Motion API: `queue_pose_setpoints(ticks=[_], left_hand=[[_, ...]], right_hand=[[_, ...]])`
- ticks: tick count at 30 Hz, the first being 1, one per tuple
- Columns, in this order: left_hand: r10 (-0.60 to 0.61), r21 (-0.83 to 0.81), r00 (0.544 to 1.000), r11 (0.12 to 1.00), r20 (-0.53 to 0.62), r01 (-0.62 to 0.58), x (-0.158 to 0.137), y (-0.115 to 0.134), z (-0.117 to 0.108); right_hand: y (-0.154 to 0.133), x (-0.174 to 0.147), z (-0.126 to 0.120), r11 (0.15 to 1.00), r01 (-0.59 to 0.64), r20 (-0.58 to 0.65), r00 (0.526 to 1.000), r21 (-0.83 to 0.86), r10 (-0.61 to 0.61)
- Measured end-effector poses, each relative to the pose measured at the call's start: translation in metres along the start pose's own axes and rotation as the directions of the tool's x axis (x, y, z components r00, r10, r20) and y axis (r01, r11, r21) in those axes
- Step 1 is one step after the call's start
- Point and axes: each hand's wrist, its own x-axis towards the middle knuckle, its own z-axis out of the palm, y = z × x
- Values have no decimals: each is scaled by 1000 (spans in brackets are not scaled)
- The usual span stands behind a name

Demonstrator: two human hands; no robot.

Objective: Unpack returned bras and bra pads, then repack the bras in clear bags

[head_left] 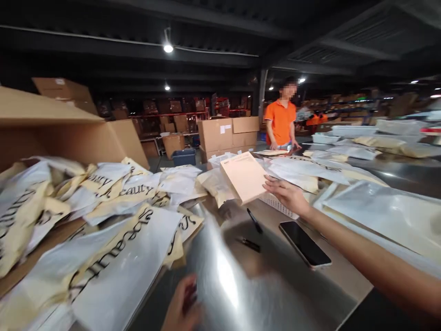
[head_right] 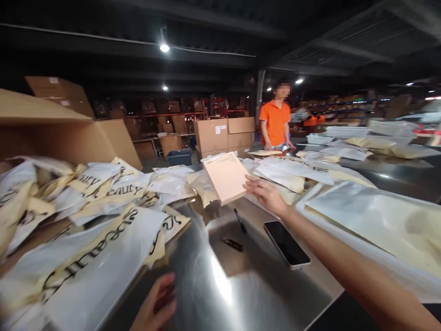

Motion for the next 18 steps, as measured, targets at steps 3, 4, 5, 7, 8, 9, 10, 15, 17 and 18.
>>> queue_pose_setpoints(ticks=[3,4,5,7,8,9,10,15,17,18], left_hand=[[-27,-511,1000,859,-8,19,35,41,7],[-10,-546,1000,838,-20,-3,50,54,7],[11,-574,999,818,-38,-31,64,65,8],[69,-618,997,782,-34,-75,83,82,11],[93,-630,995,771,-37,-96,88,87,13],[114,-645,992,756,-46,-116,89,90,17],[141,-647,987,746,-76,-157,87,92,20],[590,-147,700,713,-403,-686,70,87,24],[737,90,525,612,-426,-786,69,84,18],[768,150,469,576,-436,-804,69,82,14]], right_hand=[[-37,-26,20,985,62,134,987,159,-84],[-48,-32,25,978,45,198,976,205,-86],[-58,-37,30,969,14,256,963,248,-79],[-76,-42,38,945,-103,343,939,310,-10],[-83,-43,42,921,-205,346,935,330,84],[-90,-43,47,882,-322,312,925,344,216],[-96,-43,52,827,-435,246,897,356,366],[-115,-46,101,589,-660,-13,661,467,751],[-130,-49,124,475,-693,100,615,542,782],[-140,-50,134,409,-703,186,604,581,775]])
